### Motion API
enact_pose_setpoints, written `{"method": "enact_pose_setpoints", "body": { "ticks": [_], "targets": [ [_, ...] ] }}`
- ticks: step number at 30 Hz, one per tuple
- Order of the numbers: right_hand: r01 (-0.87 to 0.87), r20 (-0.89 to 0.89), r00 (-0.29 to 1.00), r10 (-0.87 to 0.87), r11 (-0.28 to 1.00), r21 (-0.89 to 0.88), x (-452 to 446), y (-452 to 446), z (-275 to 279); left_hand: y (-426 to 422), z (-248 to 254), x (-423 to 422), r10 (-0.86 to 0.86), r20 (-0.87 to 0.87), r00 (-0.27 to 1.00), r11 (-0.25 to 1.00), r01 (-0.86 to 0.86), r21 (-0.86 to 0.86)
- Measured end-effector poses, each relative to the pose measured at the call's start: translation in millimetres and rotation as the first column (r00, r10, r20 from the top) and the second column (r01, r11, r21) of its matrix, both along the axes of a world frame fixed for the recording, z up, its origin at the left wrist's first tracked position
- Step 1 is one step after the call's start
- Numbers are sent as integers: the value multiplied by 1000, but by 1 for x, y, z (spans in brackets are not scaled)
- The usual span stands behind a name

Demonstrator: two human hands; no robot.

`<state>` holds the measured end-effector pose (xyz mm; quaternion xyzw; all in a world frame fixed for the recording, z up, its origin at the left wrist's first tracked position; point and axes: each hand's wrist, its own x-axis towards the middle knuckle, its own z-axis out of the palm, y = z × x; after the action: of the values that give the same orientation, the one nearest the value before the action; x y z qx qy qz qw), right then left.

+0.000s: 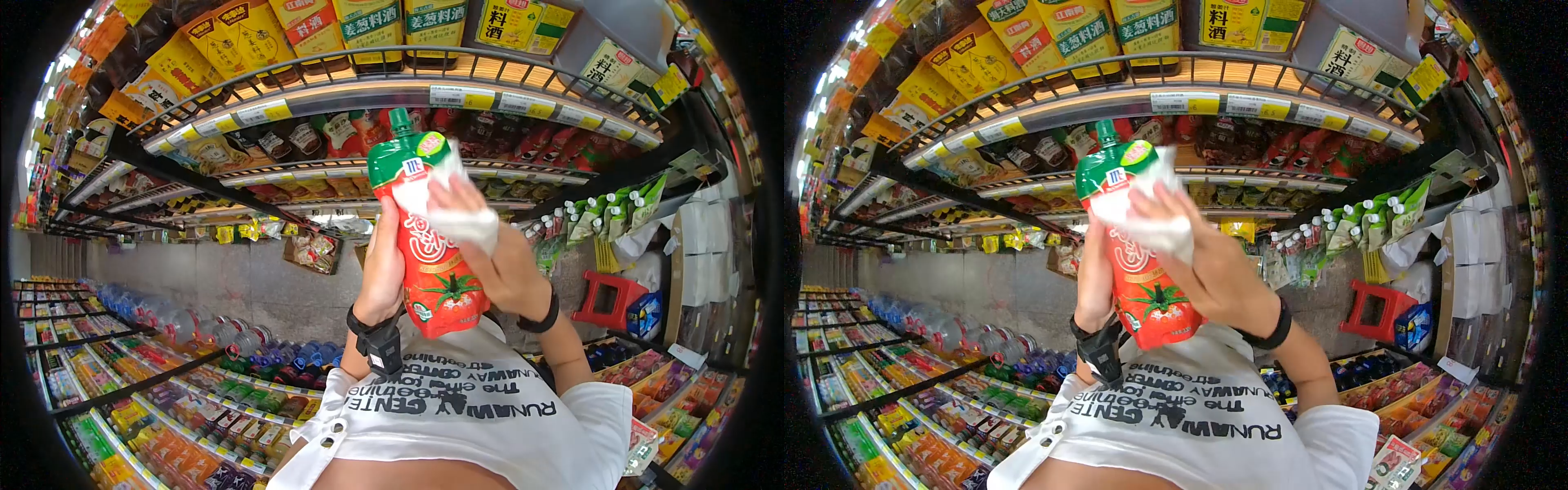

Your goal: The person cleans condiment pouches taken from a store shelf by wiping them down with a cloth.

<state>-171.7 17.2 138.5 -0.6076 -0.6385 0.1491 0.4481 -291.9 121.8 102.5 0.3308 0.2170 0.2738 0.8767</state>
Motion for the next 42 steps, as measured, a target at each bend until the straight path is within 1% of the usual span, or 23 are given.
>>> {"method": "enact_pose_setpoints", "body": {
  "ticks": [2, 6, 8, 10, 12, 13, 14, 15, 16, 17, 19, 22, 23, 24, 25, 27, 28, 29, 30, 32, 33, 39, 42],
  "targets": [
    [-33, 20, 999, 32, 999, 24, -3, -15, -14, 6, -1, 0, -16, 61, 998, 998, 20, -60],
    [-83, -21, 996, 83, 996, 20, -8, -41, -23, 10, -6, 1, -66, 132, 989, 998, 66, 7],
    [-110, -35, 993, 109, 994, -12, -10, -53, -28, 7, 2, 5, -91, 237, 967, 992, 109, -63],
    [-99, -54, 994, 98, 995, -19, -9, -63, -34, 7, 3, 5, -80, 222, 972, 994, 96, -61],
    [-193, -175, 965, 193, 981, 14, -4, -73, -43, 8, 3, 5, -97, 223, 970, 991, 115, -68],
    [-127, -441, 892, 101, 991, -29, -4, -82, -48, 9, -4, 7, -128, 191, 973, 992, 128, 9],
    [-75, -669, 743, -4, 993, -89, -4, -93, -56, 10, -4, 7, -129, 190, 973, 992, 129, 10],
    [298, -489, 814, -313, 948, -110, 1, -108, -87, 10, -4, 8, -144, 181, 973, 990, 142, 27],
    [544, -430, 740, -518, 836, -73, 8, -107, -97, 10, -5, 8, -160, 172, 972, 987, 155, 44],
    [750, -385, 597, -704, 660, -44, 15, -106, -107, 7, 1, 9, -143, 149, 978, 990, 139, 37],
    [831, -651, 380, -657, 551, -72, 29, -66, -59, 5, 1, 10, -153, 152, 976, 988, 151, 27],
    [816, -574, 429, -697, 572, -84, 31, -49, -24, 0, 4, 13, -162, 179, 970, 986, 167, -14],
    [706, -112, 706, -700, 680, 198, 28, -41, -27, -2, 5, 14, -163, 201, 966, 984, 175, -46],
    [549, 177, 771, -611, 780, 300, 22, -26, -20, -3, 3, 13, -166, 199, 966, 983, 178, -46],
    [352, 434, 750, -499, 856, 378, 17, -11, -12, -4, 0, 11, -163, 126, 979, 984, 171, -58],
    [194, 366, 888, -278, 949, 250, 6, 17, 4, -6, 1, 11, -85, 3, 996, 994, 85, -75],
    [120, 241, 960, -142, 987, 106, 3, 22, 5, -6, -2, 10, -87, 5, 996, 994, 87, -69],
    [72, 140, 987, -84, 993, 91, 0, 22, 3, -5, -7, 9, -16, -50, 999, 1000, 15, -21],
    [53, 211, 976, -55, 998, 14, 0, 20, 4, -3, -10, 8, 62, -100, 993, 998, -59, 30],
    [-25, 285, 958, 40, 998, -57, -5, 11, 1, 2, -5, 7, 62, -93, 994, 998, -61, 22],
    [-28, 285, 958, 44, 998, -57, -7, 5, -1, 5, -4, 5, -2, -71, 998, 1000, 4, 22],
    [-172, 196, 964, 181, 983, -64, -14, -27, -8, 5, -2, 7, -157, -42, 987, 983, 153, -97],
    [-251, 113, 960, 258, 965, -72, -15, -41, -16, 0, 5, 12, -87, -71, 994, 995, 83, -59]
  ]
}}
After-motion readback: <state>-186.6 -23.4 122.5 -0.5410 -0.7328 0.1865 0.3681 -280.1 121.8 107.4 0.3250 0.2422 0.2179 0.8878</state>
